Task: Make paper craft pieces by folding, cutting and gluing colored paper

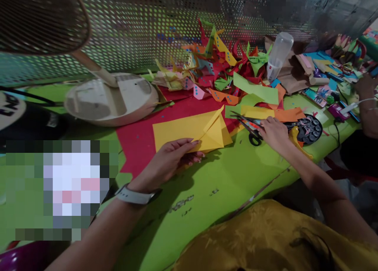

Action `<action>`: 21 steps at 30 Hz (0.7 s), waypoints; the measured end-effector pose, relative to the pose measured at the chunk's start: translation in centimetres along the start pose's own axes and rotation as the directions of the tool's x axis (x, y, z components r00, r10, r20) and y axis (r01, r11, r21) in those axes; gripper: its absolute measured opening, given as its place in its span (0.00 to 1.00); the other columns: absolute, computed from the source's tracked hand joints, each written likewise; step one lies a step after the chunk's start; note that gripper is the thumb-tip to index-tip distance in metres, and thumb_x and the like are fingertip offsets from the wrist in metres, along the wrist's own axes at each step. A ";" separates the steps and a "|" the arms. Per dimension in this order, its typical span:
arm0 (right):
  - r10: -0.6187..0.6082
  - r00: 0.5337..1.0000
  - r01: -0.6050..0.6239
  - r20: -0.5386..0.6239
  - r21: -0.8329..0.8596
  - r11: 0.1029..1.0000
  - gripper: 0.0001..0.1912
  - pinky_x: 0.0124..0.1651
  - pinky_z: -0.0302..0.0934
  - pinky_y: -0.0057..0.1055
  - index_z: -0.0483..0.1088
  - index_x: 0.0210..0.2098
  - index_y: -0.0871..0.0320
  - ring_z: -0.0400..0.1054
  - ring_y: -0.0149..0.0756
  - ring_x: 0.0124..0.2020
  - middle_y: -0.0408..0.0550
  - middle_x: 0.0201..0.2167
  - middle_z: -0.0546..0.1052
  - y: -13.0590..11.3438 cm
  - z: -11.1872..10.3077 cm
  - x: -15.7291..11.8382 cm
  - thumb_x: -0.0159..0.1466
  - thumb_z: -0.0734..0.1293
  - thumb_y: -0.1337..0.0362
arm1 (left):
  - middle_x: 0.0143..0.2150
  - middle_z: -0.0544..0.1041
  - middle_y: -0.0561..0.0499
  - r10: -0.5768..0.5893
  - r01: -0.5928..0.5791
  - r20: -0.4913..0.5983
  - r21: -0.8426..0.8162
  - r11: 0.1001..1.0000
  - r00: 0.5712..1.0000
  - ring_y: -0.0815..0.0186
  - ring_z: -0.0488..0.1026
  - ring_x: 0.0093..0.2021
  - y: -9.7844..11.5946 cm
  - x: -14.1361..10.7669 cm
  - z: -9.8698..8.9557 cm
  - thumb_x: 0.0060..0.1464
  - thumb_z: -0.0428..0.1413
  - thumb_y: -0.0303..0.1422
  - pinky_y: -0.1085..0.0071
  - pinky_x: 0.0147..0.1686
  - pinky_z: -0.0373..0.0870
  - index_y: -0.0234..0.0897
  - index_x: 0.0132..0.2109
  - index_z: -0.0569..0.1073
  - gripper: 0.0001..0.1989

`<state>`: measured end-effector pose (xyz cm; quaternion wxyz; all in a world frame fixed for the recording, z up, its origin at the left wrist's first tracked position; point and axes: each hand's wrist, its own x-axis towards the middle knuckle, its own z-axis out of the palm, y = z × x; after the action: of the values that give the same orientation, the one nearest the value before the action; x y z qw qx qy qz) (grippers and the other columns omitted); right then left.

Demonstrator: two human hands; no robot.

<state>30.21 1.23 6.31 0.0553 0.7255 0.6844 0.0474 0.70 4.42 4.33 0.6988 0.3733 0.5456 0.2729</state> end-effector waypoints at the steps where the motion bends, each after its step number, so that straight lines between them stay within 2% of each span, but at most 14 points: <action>1: 0.020 1.000 -0.019 0.012 -0.012 1.000 0.12 0.42 0.60 0.36 0.73 0.47 0.60 0.68 0.47 0.47 0.58 0.45 0.75 0.0 -0.1 0.4 0.69 0.61 0.64 | 0.23 0.79 0.51 0.002 -0.002 0.003 0.001 1.000 1.000 0.72 0.73 0.19 0.0 0.0 0.0 0.44 0.68 0.36 0.82 0.17 0.66 0.36 0.30 0.75 0.11; 5: 0.083 0.996 -0.084 -0.019 -0.050 0.995 0.13 0.44 0.60 0.38 0.71 0.49 0.63 0.68 0.49 0.50 0.62 0.48 0.74 -0.1 -0.8 0.6 0.69 0.58 0.67 | 0.23 0.80 0.51 0.003 -0.003 0.009 -0.003 1.000 1.000 0.72 0.73 0.20 0.0 0.0 0.0 0.44 0.68 0.36 0.82 0.17 0.66 0.37 0.30 0.76 0.10; 7: 0.040 0.999 -0.040 -0.014 -0.010 0.999 0.14 0.45 0.61 0.38 0.71 0.48 0.62 0.69 0.50 0.50 0.61 0.48 0.75 -0.3 -1.1 0.0 0.69 0.59 0.64 | 0.23 0.80 0.51 -0.003 0.003 0.009 -0.010 1.000 1.000 0.72 0.73 0.20 0.1 -0.1 0.1 0.43 0.68 0.36 0.82 0.18 0.66 0.37 0.29 0.75 0.11; 11: -0.071 0.989 0.062 0.127 0.073 0.995 0.16 0.43 0.64 0.39 0.72 0.45 0.60 0.72 0.50 0.47 0.59 0.46 0.77 -0.6 -1.3 -1.1 0.63 0.65 0.57 | 0.23 0.80 0.50 0.005 -0.005 0.001 0.000 1.000 1.000 0.71 0.73 0.19 0.3 -0.2 0.1 0.43 0.68 0.37 0.81 0.17 0.65 0.38 0.29 0.75 0.11; 15: -0.056 0.977 0.042 0.205 0.072 0.997 0.14 0.39 0.64 0.37 0.73 0.42 0.60 0.74 0.50 0.43 0.58 0.44 0.80 -0.6 -1.4 -0.7 0.60 0.66 0.59 | 0.24 0.80 0.48 0.021 -0.020 -0.008 0.021 1.000 1.000 0.70 0.73 0.19 0.3 -0.3 0.2 0.43 0.67 0.38 0.79 0.17 0.67 0.38 0.29 0.76 0.11; 18: -0.059 0.967 0.043 0.248 0.070 0.997 0.11 0.37 0.64 0.35 0.73 0.36 0.59 0.75 0.50 0.41 0.57 0.39 0.81 -0.3 -1.9 -0.3 0.58 0.67 0.58 | 0.23 0.80 0.48 0.034 -0.034 -0.014 0.004 0.999 0.999 0.70 0.74 0.19 0.4 -0.6 0.3 0.43 0.67 0.38 0.79 0.18 0.69 0.38 0.29 0.75 0.11; 21: -0.033 0.960 -0.026 0.280 0.203 0.979 0.06 0.34 0.63 0.33 0.70 0.30 0.57 0.76 0.45 0.35 0.52 0.30 0.80 0.6 -2.2 -0.5 0.56 0.68 0.61 | 0.23 0.80 0.49 0.055 -0.055 -0.004 -0.002 0.998 0.998 0.69 0.75 0.21 0.5 -0.7 0.4 0.43 0.67 0.38 0.78 0.21 0.71 0.37 0.29 0.75 0.11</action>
<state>30.50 0.72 8.54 0.0771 0.7254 0.6720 -0.1272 0.88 4.04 5.20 0.6903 0.3870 0.5363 0.2934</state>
